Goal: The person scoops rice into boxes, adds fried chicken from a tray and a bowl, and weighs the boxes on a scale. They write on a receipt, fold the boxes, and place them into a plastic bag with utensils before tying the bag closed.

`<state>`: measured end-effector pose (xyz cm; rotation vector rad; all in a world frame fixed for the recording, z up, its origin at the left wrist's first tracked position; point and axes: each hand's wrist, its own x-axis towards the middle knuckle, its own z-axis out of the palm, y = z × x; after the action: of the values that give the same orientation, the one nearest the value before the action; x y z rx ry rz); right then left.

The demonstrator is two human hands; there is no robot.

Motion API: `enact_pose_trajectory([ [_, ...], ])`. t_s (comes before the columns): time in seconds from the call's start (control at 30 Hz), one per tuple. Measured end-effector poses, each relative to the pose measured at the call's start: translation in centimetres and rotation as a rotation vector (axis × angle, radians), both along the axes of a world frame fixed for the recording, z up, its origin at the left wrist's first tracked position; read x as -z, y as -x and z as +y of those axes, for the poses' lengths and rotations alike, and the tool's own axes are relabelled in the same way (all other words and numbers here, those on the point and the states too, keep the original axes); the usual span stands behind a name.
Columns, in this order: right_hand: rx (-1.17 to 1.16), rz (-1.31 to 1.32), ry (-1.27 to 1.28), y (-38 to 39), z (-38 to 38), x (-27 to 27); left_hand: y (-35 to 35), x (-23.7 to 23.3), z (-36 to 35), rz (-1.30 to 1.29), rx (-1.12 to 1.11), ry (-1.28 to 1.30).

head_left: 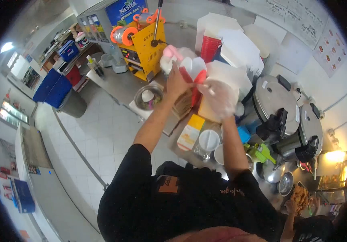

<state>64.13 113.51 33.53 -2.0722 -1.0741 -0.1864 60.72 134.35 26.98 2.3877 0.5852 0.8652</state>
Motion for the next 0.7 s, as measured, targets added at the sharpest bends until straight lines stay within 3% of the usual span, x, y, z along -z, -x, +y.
enact_pose_trajectory([
  [0.07, -0.118, -0.142, 0.24, -1.3, 6.1, -3.5, -1.0, -0.3, 1.0, -0.07, 0.09, 0.134],
  [0.1, -0.083, -0.181, 0.33, -3.0, 8.6, -2.9, -1.6, 1.1, 2.1, -0.058, 0.15, 0.266],
  [0.17, -0.005, -0.255, 0.518, -6.4, 12.8, -0.5, -1.0, -0.9, 2.2, -0.028, 0.168, 0.21],
  [0.27, -0.01, -0.199, 0.525, -8.8, 14.0, 1.2, -1.5, 0.4, 3.5, 0.02, 0.148, 0.122],
  [0.37, -0.02, -0.008, 0.744, -10.3, 14.5, 1.0, -2.0, 1.6, 4.4, 0.063, 0.194, 0.163],
  [0.47, -0.242, 0.006, 0.667, -12.8, 14.5, 2.6, -2.7, 1.2, 5.7, 0.089, 0.236, 0.196],
  [0.53, -0.431, -0.312, 0.369, -12.9, 15.0, 3.0, -2.6, 2.3, 6.3, 0.113, 0.26, 0.174],
  [0.6, -0.074, 0.309, 0.496, -11.2, 14.7, 0.5, -3.1, 3.1, 6.7, 0.105, 0.281, 0.117],
  [0.63, -0.152, 0.207, 0.414, -10.4, 14.9, 0.3, -3.3, 3.0, 6.8, 0.106, 0.279, 0.11],
  [0.7, 0.019, 0.029, 0.578, -8.1, 15.9, -1.8, -3.0, 2.7, 6.8, 0.118, 0.27, 0.09],
])
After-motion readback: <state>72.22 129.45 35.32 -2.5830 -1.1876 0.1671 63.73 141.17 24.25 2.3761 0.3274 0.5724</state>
